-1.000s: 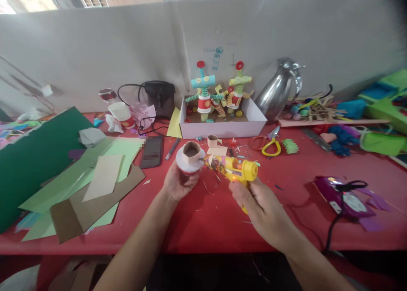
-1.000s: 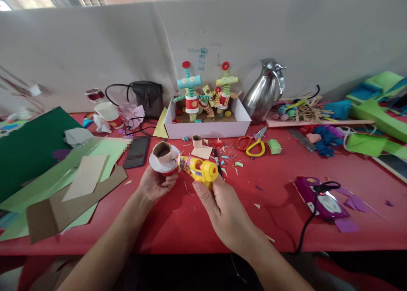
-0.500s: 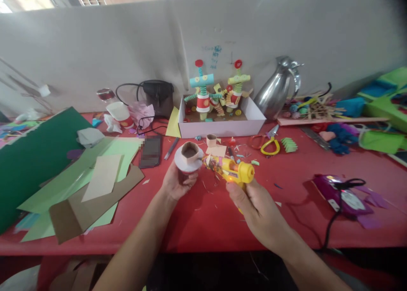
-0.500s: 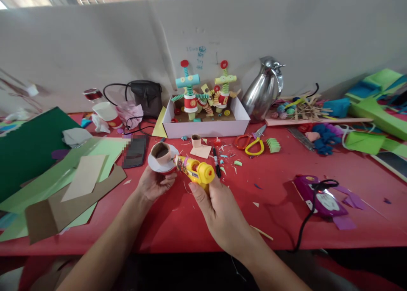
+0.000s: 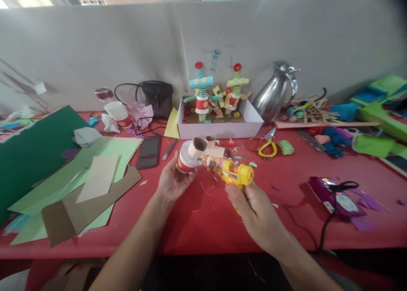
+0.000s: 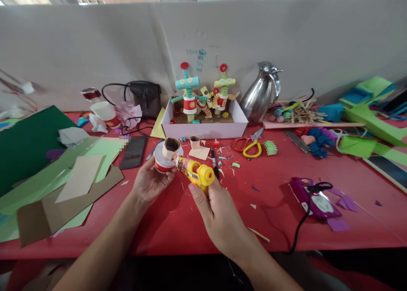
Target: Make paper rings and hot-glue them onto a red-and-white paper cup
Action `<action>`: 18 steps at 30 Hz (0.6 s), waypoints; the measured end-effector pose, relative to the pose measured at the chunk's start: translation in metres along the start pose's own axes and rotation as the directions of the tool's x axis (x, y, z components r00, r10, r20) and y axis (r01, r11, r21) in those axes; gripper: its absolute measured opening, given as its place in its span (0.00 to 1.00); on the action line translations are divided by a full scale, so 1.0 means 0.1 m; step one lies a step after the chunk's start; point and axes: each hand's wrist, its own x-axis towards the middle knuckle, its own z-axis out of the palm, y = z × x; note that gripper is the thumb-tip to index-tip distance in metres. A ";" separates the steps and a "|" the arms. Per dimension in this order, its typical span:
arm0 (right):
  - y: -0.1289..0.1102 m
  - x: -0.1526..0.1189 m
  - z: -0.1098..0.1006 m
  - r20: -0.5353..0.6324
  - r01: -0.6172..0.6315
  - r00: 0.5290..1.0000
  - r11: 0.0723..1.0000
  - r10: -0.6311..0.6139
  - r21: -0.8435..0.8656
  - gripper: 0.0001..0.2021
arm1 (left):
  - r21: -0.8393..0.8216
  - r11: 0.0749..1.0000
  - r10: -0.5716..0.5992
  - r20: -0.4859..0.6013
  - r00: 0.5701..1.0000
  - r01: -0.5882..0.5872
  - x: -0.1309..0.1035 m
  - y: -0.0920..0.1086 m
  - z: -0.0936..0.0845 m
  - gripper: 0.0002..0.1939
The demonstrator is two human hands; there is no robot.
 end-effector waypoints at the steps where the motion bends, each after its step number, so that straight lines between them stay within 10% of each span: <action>1: 0.00 0.00 0.00 -0.004 -0.001 1.000 1.000 0.001 0.001 0.14 | -0.007 1.000 0.006 -0.007 1.000 -0.006 0.00 0.00 0.00 0.18; 18: 0.02 -0.01 0.05 -0.138 0.007 0.990 0.997 -0.018 -0.077 0.12 | -0.029 0.984 0.179 0.088 0.980 -0.177 0.04 -0.06 -0.07 0.16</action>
